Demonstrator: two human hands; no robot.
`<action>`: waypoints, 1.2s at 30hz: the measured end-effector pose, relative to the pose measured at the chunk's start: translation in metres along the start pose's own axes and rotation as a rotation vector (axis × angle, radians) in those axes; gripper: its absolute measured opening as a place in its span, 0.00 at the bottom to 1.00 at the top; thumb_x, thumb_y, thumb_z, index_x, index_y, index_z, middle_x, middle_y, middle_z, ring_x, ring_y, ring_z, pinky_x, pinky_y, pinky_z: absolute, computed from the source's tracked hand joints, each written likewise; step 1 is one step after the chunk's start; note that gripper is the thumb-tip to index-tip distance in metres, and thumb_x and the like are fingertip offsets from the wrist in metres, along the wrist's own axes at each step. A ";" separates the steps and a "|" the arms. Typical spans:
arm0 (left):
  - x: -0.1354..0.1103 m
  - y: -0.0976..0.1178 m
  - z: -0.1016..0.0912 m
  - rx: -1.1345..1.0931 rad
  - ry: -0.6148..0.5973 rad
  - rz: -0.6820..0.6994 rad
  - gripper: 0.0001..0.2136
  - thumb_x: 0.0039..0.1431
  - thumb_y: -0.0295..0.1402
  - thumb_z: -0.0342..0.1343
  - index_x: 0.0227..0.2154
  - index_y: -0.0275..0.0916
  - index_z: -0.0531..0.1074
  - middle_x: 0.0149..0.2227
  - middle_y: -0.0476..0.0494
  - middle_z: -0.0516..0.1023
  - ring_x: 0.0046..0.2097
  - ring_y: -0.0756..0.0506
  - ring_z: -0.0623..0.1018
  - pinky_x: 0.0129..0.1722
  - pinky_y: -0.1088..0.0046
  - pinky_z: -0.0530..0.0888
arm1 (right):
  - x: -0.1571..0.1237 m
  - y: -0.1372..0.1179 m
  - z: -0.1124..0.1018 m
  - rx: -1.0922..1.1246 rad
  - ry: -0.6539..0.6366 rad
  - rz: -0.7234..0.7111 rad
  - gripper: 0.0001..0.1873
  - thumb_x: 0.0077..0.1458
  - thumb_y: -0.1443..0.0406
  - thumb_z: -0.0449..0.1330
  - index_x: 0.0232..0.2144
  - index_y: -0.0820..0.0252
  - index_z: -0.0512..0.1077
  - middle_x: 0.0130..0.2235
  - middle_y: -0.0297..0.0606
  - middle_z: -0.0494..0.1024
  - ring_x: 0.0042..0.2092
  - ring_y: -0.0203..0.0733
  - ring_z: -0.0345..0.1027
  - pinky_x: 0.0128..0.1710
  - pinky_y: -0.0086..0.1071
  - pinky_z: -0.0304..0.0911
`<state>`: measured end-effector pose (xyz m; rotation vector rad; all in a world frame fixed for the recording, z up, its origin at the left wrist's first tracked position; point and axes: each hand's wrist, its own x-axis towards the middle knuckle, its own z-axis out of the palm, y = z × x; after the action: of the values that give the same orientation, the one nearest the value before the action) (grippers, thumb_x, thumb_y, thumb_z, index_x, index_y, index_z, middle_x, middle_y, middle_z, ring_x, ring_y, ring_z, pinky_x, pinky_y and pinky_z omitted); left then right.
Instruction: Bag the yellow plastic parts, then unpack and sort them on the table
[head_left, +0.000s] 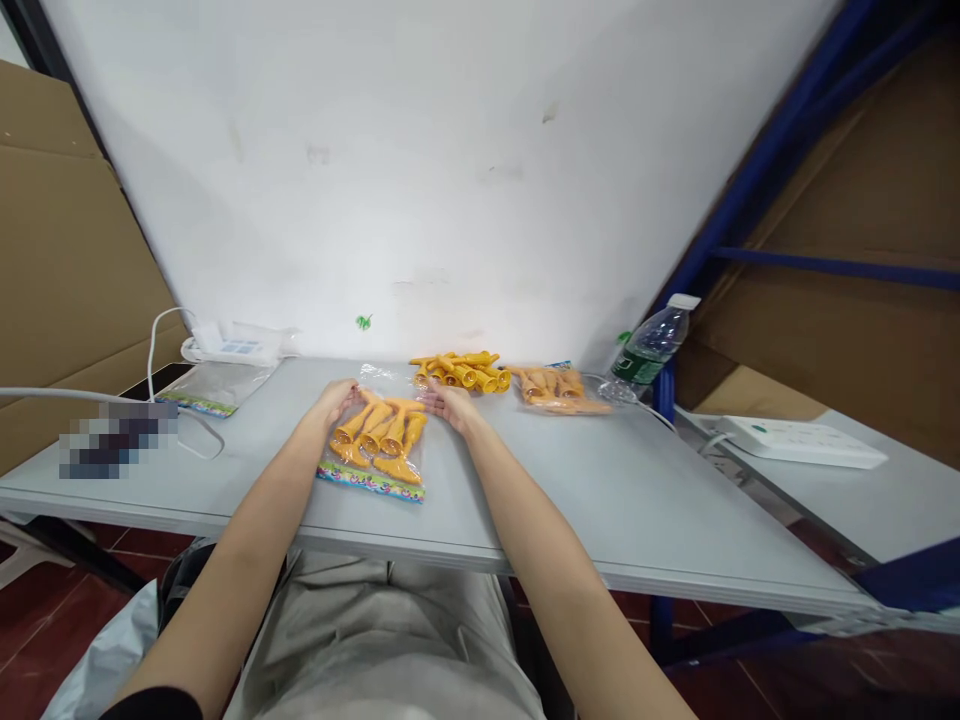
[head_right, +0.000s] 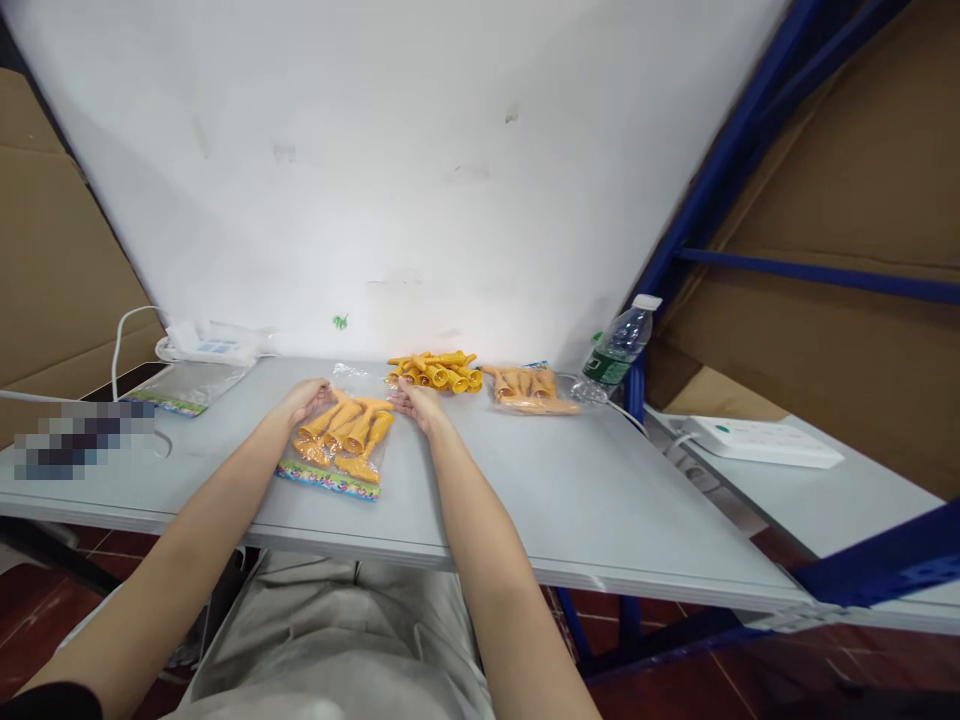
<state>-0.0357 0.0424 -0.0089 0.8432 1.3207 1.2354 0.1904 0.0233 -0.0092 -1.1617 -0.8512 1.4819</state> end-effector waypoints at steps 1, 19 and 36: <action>0.000 -0.002 -0.002 -0.046 0.010 -0.004 0.11 0.55 0.19 0.54 0.20 0.37 0.65 0.17 0.49 0.70 0.20 0.52 0.72 0.28 0.79 0.74 | -0.001 -0.001 -0.001 -0.019 -0.051 0.014 0.08 0.57 0.70 0.64 0.26 0.65 0.71 0.27 0.41 0.79 0.29 0.35 0.75 0.32 0.26 0.74; -0.011 -0.007 -0.010 -0.029 -0.060 0.107 0.07 0.40 0.17 0.57 0.20 0.35 0.70 0.27 0.43 0.80 0.32 0.49 0.79 0.37 0.74 0.75 | 0.005 0.003 -0.008 -0.116 0.014 -0.122 0.09 0.45 0.77 0.59 0.22 0.60 0.69 0.23 0.31 0.74 0.26 0.32 0.69 0.32 0.27 0.70; -0.012 -0.006 -0.009 0.068 -0.104 0.153 0.03 0.40 0.26 0.60 0.18 0.36 0.70 0.22 0.47 0.75 0.29 0.49 0.75 0.34 0.74 0.73 | 0.008 -0.001 -0.007 -0.288 -0.037 -0.176 0.11 0.53 0.69 0.55 0.19 0.59 0.64 0.21 0.34 0.71 0.26 0.35 0.68 0.29 0.26 0.66</action>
<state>-0.0410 0.0276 -0.0130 1.0591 1.2381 1.2530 0.1970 0.0306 -0.0125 -1.2354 -1.1914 1.2678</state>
